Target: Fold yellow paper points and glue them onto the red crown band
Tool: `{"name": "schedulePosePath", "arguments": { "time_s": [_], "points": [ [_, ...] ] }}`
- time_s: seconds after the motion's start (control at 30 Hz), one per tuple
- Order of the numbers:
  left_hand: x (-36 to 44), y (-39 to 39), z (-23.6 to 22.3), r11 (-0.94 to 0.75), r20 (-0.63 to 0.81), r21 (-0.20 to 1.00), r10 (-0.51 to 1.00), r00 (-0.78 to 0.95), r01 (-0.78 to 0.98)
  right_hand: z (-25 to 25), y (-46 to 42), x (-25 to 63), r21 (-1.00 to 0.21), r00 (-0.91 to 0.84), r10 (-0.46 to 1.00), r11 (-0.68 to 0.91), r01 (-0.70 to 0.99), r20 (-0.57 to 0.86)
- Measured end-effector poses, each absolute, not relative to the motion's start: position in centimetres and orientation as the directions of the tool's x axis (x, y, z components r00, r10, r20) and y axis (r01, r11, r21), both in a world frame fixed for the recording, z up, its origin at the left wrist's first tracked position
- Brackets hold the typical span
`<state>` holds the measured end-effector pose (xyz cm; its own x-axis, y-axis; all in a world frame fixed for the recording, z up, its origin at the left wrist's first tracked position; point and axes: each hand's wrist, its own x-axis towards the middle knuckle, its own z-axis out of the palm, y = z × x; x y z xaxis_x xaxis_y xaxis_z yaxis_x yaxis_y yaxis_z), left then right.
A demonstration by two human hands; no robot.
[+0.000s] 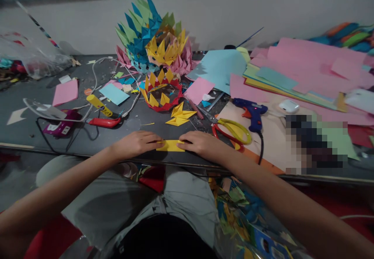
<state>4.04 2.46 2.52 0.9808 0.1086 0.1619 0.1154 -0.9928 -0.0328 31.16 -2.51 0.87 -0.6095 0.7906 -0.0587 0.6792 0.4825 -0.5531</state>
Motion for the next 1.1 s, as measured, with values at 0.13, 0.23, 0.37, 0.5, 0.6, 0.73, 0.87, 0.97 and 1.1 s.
{"name": "schedulePosePath", "arguments": {
  "time_s": [0.13, 0.23, 0.37, 0.5, 0.6, 0.73, 0.87, 0.97, 1.1],
  "points": [
    [3.95, 2.63, 2.53, -0.995, 0.136, -0.015, 0.091, 0.987, 0.094, 1.12, -2.53, 31.00, -0.564, -0.589, 0.803, 0.447, 0.695, -0.090],
    [3.84, 2.69, 2.36, -0.996, 0.134, 0.003, 0.084, 0.987, 0.085, 1.23, -2.55, 30.91, -0.563, -0.576, 0.812, 0.435, 0.703, -0.092],
    [3.78, 2.71, 2.22, -0.997, 0.122, 0.002, 0.076, 0.990, 0.076, 1.02, -2.50, 30.96, -0.563, -0.584, 0.808, 0.449, 0.694, -0.075],
    [3.78, 2.74, 2.10, -0.997, 0.093, -0.005, 0.075, 0.993, 0.076, 0.58, -2.41, 31.21, -0.562, -0.605, 0.795, 0.481, 0.673, -0.046],
    [3.75, 2.80, 1.92, -0.998, 0.106, -0.011, 0.063, 0.992, 0.064, 0.36, -2.36, 31.39, -0.557, -0.616, 0.787, 0.499, 0.664, -0.030],
    [3.70, 2.83, 1.78, -0.998, 0.124, -0.028, 0.047, 0.991, 0.051, 0.31, -2.37, 31.46, -0.551, -0.614, 0.789, 0.499, 0.669, -0.030],
    [3.72, 2.81, 1.92, -0.998, 0.139, -0.056, 0.033, 0.990, 0.041, 0.44, -2.45, 31.38, -0.544, -0.614, 0.788, 0.501, 0.674, -0.034],
    [3.72, 2.80, 2.02, -0.998, 0.144, -0.060, 0.022, 0.989, 0.031, 0.49, -2.51, 31.32, -0.541, -0.611, 0.791, 0.503, 0.673, -0.024],
    [3.65, 2.78, 2.03, -0.999, 0.150, -0.038, 0.020, 0.989, 0.026, 0.38, -2.52, 31.34, -0.538, -0.613, 0.790, 0.511, 0.670, -0.013]
  ]
}}
